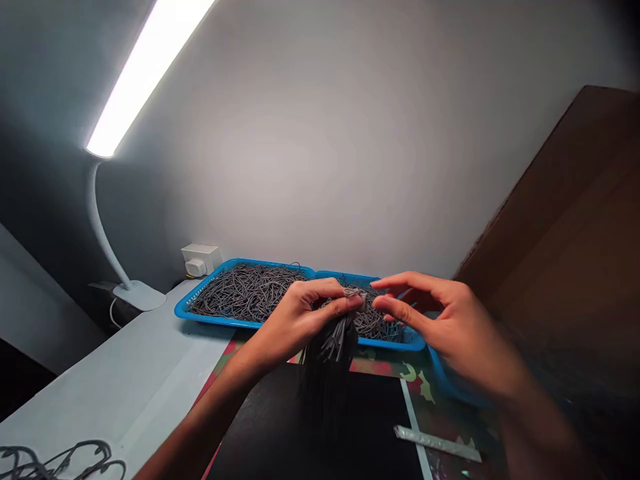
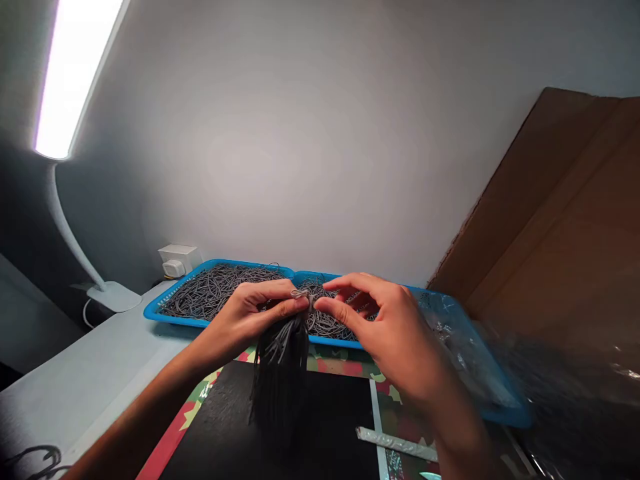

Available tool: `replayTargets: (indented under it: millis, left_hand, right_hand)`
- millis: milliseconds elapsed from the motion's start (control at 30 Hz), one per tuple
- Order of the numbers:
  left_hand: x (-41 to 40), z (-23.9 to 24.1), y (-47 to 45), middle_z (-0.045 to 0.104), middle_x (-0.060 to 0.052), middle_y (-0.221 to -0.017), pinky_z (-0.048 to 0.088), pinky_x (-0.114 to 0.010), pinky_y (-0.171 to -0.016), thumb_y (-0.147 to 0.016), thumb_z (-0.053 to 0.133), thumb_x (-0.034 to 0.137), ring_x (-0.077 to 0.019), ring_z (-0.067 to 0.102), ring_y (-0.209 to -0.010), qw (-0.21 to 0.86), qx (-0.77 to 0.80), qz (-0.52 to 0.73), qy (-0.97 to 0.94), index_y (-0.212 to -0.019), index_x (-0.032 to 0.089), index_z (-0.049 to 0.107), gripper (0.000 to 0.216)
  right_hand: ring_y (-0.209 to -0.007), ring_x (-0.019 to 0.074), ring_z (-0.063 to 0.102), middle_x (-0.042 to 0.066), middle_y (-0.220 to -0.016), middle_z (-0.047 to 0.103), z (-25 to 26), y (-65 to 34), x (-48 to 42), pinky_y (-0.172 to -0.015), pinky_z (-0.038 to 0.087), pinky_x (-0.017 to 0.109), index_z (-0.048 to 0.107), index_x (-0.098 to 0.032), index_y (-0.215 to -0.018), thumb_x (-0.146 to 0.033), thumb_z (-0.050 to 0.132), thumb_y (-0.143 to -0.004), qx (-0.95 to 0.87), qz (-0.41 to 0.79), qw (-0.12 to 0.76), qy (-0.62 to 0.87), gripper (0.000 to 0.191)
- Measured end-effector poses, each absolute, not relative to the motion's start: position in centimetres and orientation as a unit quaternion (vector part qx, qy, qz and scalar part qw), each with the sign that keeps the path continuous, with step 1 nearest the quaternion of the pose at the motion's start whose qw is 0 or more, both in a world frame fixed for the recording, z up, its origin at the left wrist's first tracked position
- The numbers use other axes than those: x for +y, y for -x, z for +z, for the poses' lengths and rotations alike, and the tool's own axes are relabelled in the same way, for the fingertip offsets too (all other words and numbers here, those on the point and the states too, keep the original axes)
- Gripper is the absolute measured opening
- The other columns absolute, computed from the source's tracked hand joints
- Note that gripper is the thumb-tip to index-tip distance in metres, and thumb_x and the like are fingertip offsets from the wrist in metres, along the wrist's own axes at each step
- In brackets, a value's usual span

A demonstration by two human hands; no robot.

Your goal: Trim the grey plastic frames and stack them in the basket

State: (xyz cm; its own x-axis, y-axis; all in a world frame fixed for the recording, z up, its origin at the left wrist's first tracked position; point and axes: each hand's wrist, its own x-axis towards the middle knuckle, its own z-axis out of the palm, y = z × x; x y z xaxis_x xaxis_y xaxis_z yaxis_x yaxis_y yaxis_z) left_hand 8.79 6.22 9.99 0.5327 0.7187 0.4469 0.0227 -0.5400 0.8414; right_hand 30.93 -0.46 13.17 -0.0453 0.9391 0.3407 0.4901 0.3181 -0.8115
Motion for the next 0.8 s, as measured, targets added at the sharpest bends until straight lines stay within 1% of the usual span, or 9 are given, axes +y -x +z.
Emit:
replayTargets:
  millis: [67, 133, 233, 333, 433, 567, 633, 700, 800]
  left_hand:
    - [6.0, 10.1, -8.8, 0.064, -0.001, -0.077, 0.042, -0.027, -0.069, -0.107, 0.07, 0.035, -0.0152, 0.055, -0.074, 0.406, 0.233, 0.412, -0.781, -0.082, 0.016, 0.08, 0.033]
    - [5.9, 10.2, -8.8, 0.066, -0.001, -0.078, 0.044, -0.026, -0.069, -0.107, 0.069, 0.033, -0.0154, 0.056, -0.074, 0.397, 0.237, 0.413, -0.784, -0.085, 0.016, 0.082, 0.031]
    - [5.8, 10.4, -8.8, 0.063, -0.001, -0.074, 0.043, -0.026, -0.067, -0.105, 0.07, 0.033, -0.0152, 0.052, -0.071, 0.385, 0.257, 0.422, -0.78, -0.08, 0.016, 0.079, 0.031]
    - [5.7, 10.6, -8.7, 0.056, 0.001, -0.07, 0.04, -0.027, -0.063, -0.103, 0.071, 0.035, -0.0147, 0.047, -0.068, 0.38, 0.272, 0.427, -0.774, -0.07, 0.016, 0.071, 0.039]
    - [5.7, 10.7, -8.4, 0.047, 0.002, -0.067, 0.034, -0.027, -0.059, -0.102, 0.072, 0.04, -0.0139, 0.04, -0.066, 0.378, 0.293, 0.426, -0.768, -0.059, 0.017, 0.058, 0.05]
    - [5.5, 10.8, -8.1, 0.043, 0.002, -0.065, 0.028, -0.029, -0.056, -0.101, 0.072, 0.042, -0.0136, 0.037, -0.064, 0.37, 0.327, 0.419, -0.762, -0.057, 0.018, 0.053, 0.053]
    - [5.2, 11.0, -8.1, 0.043, 0.002, -0.064, 0.027, -0.028, -0.055, -0.1, 0.072, 0.042, -0.0132, 0.036, -0.063, 0.37, 0.343, 0.412, -0.759, -0.056, 0.018, 0.054, 0.053]
    - [5.0, 11.2, -8.1, 0.043, 0.002, -0.064, 0.026, -0.028, -0.054, -0.099, 0.073, 0.044, -0.0129, 0.035, -0.062, 0.381, 0.35, 0.419, -0.746, -0.056, 0.018, 0.057, 0.053]
    - [4.9, 11.6, -7.9, 0.049, 0.002, -0.063, 0.029, -0.027, -0.054, -0.097, 0.077, 0.048, -0.0132, 0.039, -0.062, 0.401, 0.351, 0.452, -0.715, -0.059, 0.017, 0.066, 0.05]
  right_hand:
    - [-0.082, 0.0201, 0.075, 0.0, -0.091, 0.082, 13.1, -30.9, -0.5, -0.068, 0.056, 0.029, 0.087, -0.031, -0.108, -0.045, 0.083, -0.099, -0.689, 0.237, 0.443, 0.522, 0.018]
    - [-0.082, 0.0192, 0.074, 0.0, -0.092, 0.082, 12.7, -30.5, -0.4, -0.069, 0.056, 0.029, 0.086, -0.03, -0.1, -0.038, 0.079, -0.104, -0.712, 0.206, 0.443, 0.504, 0.012]
    - [-0.081, 0.018, 0.072, -0.001, -0.091, 0.079, 12.1, -29.8, -0.1, -0.07, 0.053, 0.029, 0.081, -0.028, -0.093, -0.03, 0.073, -0.108, -0.738, 0.133, 0.435, 0.498, 0.017]
    - [-0.081, 0.0167, 0.07, -0.001, -0.091, 0.075, 11.9, -29.6, 0.1, -0.061, 0.047, 0.028, 0.075, -0.026, -0.093, -0.032, 0.068, -0.11, -0.734, 0.094, 0.427, 0.519, 0.019]
    - [-0.08, 0.0167, 0.069, -0.001, -0.088, 0.072, 12.0, -29.6, 0.3, -0.058, 0.046, 0.027, 0.07, -0.025, -0.09, -0.036, 0.065, -0.11, -0.717, 0.114, 0.443, 0.526, 0.023]
    - [-0.08, 0.0182, 0.072, 0.0, -0.084, 0.073, 11.5, -28.7, 0.3, -0.071, 0.055, 0.028, 0.068, -0.024, -0.088, -0.043, 0.067, -0.107, -0.665, 0.171, 0.495, 0.533, 0.028]
    - [-0.078, 0.0182, 0.072, -0.001, -0.082, 0.072, 11.2, -27.7, -0.1, -0.072, 0.056, 0.028, 0.069, -0.024, -0.088, -0.046, 0.067, -0.107, -0.636, 0.192, 0.519, 0.538, 0.029]
    - [-0.071, 0.0171, 0.067, -0.001, -0.076, 0.069, 11.0, -26.6, -0.7, -0.065, 0.054, 0.027, 0.069, -0.024, -0.086, -0.048, 0.067, -0.106, -0.617, 0.207, 0.536, 0.538, 0.032]
    - [-0.065, 0.0158, 0.061, -0.002, -0.071, 0.066, 11.0, -25.5, -1.2, -0.057, 0.048, 0.026, 0.068, -0.024, -0.081, -0.047, 0.069, -0.104, -0.629, 0.254, 0.516, 0.522, 0.033]
